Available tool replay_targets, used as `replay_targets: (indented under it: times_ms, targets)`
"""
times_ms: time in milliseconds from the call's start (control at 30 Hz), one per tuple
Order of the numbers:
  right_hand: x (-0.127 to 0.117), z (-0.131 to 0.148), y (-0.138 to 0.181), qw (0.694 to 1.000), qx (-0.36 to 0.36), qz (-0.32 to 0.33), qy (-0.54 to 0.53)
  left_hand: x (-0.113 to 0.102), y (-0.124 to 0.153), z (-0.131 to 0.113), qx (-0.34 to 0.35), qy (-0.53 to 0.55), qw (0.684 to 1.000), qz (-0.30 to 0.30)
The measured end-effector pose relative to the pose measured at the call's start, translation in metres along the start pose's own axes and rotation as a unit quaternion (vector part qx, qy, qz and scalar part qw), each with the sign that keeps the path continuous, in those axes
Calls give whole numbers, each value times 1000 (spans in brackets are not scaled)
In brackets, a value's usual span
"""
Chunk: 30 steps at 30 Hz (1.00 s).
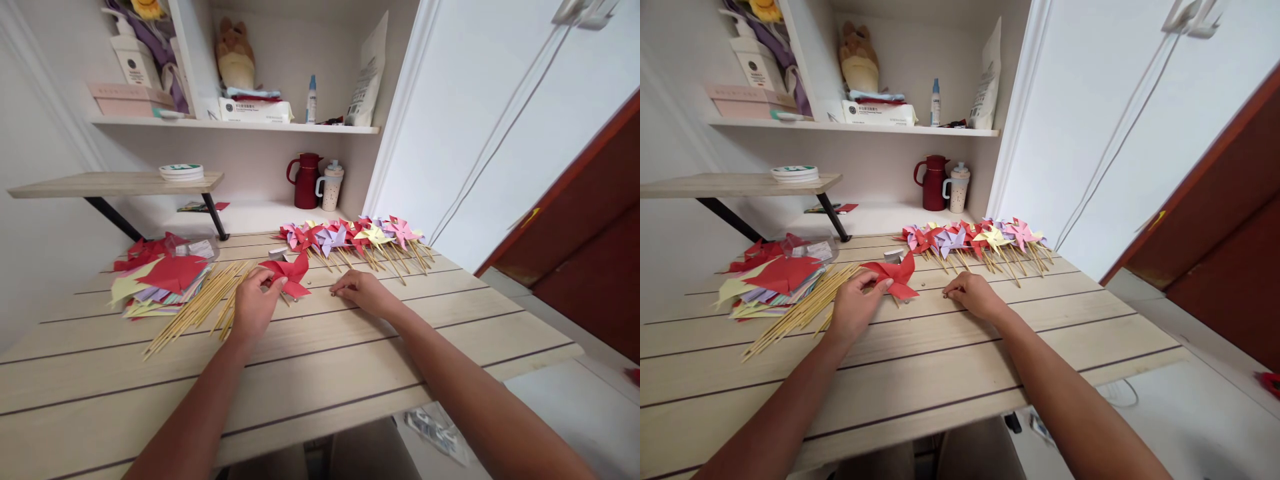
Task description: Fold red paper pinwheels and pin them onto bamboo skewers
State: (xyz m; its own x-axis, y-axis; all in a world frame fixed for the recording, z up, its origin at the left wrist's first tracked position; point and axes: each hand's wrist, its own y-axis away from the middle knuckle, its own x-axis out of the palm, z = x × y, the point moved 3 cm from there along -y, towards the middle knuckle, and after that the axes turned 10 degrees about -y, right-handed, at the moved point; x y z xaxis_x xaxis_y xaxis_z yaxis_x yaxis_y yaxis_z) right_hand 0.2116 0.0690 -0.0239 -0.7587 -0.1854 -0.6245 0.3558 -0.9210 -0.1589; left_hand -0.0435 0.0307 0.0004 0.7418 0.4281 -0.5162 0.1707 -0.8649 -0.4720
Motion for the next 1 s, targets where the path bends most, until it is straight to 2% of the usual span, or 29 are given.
replay_targets:
  times_ms: [500, 800, 900, 1000]
  targets:
    - [-4, -3, 2, 1000, 14, -5, -5, 0, 0, 2, 0, -2, 1000, -12]
    - [8, 1, -4, 999, 40, -16, -8, 0, -1, 2, 7, -6, 1000, -13]
    - [7, -4, -8, 997, 70, 9, -20, 0, -1, 0, 9, -9, 1000, -10]
    - [2, -8, -16, 993, 92, 71, -37, -1, -1, -1, 10, -8, 1000, -13]
